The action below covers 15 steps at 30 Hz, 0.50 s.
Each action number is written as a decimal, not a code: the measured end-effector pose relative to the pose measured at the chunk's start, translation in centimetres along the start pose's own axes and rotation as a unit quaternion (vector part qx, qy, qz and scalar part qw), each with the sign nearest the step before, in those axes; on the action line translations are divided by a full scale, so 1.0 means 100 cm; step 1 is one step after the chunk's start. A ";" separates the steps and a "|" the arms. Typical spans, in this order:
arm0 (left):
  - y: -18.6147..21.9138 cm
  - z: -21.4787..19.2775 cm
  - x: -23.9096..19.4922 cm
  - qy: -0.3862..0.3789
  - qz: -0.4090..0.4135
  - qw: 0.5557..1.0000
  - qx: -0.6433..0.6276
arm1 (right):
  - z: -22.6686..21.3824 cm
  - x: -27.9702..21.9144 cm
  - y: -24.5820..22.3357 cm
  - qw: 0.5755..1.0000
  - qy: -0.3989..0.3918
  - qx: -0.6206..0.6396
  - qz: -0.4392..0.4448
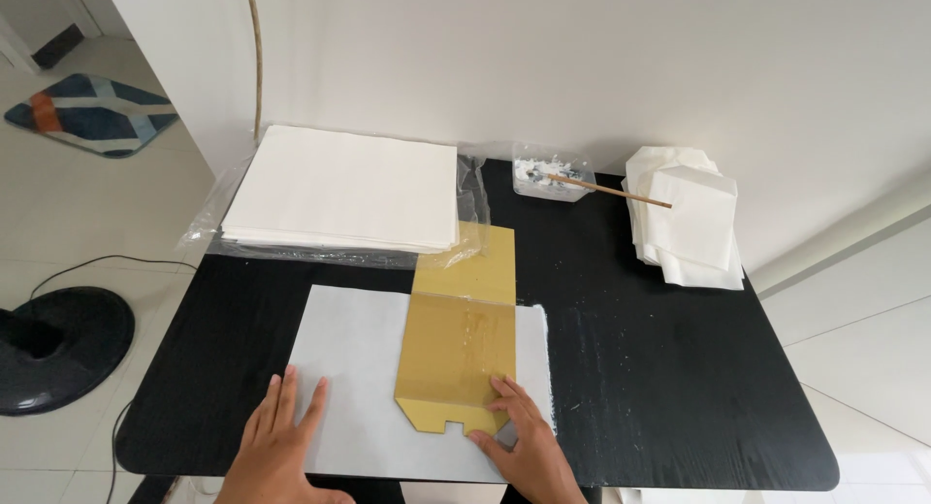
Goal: The person applies white glue to the edges of a folded white paper object using a brush. They then place a sheet of white paper onto a yellow cardboard template and smooth it down with their hands.
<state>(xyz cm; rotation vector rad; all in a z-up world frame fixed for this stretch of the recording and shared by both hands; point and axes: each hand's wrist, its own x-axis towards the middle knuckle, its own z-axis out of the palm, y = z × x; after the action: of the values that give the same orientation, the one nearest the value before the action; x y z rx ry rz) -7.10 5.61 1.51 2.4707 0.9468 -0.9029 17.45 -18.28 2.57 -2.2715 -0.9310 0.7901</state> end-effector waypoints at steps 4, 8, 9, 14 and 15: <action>-0.016 0.008 0.003 -0.009 -0.038 0.999 -0.009 | 0.001 -0.001 0.000 1.000 -0.001 -0.002 0.003; -0.027 0.012 0.009 0.046 -0.012 0.998 -0.027 | -0.001 -0.002 -0.001 1.000 0.002 0.008 -0.001; -0.022 0.001 0.000 0.005 -0.020 0.999 -0.031 | 0.000 -0.003 -0.001 1.000 0.007 0.010 -0.005; -0.013 0.012 -0.001 0.064 0.041 0.993 -0.094 | 0.002 -0.002 0.003 1.000 0.013 0.005 -0.026; -0.011 0.014 0.000 0.077 0.062 0.988 -0.117 | 0.001 -0.002 0.003 1.000 0.008 0.008 -0.017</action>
<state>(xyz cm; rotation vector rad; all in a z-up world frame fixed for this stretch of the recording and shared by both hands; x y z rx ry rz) -8.49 5.69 0.40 2.3916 0.8806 -0.5347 17.33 -18.56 2.37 -2.2383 -0.9500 0.7624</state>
